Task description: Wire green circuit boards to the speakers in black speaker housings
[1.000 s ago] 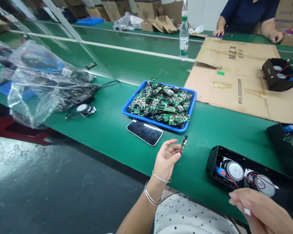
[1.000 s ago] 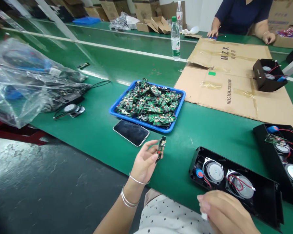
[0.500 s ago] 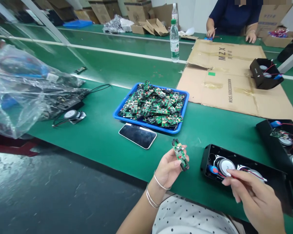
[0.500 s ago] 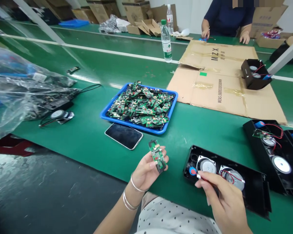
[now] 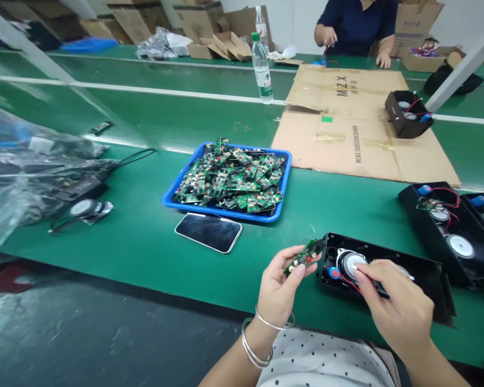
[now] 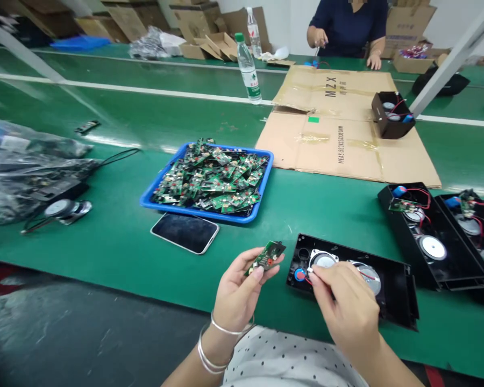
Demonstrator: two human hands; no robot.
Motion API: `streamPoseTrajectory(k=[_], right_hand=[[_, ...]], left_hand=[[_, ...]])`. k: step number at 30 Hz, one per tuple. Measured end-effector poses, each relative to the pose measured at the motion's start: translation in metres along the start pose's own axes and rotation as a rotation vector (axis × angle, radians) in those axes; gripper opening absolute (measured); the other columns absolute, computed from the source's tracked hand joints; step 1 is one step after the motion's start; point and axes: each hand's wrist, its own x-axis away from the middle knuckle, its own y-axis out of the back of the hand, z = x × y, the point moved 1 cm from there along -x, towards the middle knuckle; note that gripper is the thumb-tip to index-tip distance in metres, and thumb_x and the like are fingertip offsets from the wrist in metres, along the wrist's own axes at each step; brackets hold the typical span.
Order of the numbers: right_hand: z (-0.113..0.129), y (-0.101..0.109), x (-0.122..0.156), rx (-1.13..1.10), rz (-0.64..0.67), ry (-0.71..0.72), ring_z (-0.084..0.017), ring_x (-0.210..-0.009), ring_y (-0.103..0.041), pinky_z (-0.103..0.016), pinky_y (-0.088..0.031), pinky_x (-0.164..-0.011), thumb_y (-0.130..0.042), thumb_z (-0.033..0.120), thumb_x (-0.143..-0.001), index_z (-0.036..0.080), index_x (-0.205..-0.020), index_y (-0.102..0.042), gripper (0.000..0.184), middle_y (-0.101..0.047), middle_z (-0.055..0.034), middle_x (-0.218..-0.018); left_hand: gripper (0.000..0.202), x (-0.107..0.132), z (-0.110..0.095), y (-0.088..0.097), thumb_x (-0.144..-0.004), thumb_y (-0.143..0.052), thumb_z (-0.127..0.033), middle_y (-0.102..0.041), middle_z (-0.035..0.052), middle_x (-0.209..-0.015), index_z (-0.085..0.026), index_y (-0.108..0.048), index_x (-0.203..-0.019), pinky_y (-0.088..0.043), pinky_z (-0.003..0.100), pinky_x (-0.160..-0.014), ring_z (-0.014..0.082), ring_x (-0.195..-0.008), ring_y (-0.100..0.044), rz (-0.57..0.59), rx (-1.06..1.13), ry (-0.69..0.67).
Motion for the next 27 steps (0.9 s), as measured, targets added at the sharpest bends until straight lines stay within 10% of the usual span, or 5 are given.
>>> streamPoseTrajectory(k=[19,27], right_hand=[[0.022,-0.015,0.000,-0.154,-0.097,0.031,-0.009,-0.050,-0.050,-0.031,-0.049,-0.063,-0.059,-0.003,-0.078,0.012,-0.077,-0.058,0.015,-0.059,-0.0005,-0.059],[0.021,-0.015,0.006,-0.154,-0.102,0.015,-0.009,-0.051,-0.048,-0.033,-0.049,-0.065,-0.058,-0.001,-0.080,0.012,-0.077,-0.058,0.013,-0.057,-0.0003,-0.059]], left_hand=[[0.024,0.019,0.020,-0.024,-0.078,-0.069,-0.033,-0.068,0.0066,-0.115,-0.030,-0.071,-0.101,-0.051,0.045,-0.094,0.0283,-0.109,-0.061,0.077,-0.032,-0.064],[0.024,0.021,0.025,-0.022,-0.083,-0.065,-0.025,-0.066,0.0008,-0.120,-0.033,-0.068,-0.105,-0.048,0.035,-0.099,0.0209,-0.116,-0.057,0.184,-0.051,-0.153]])
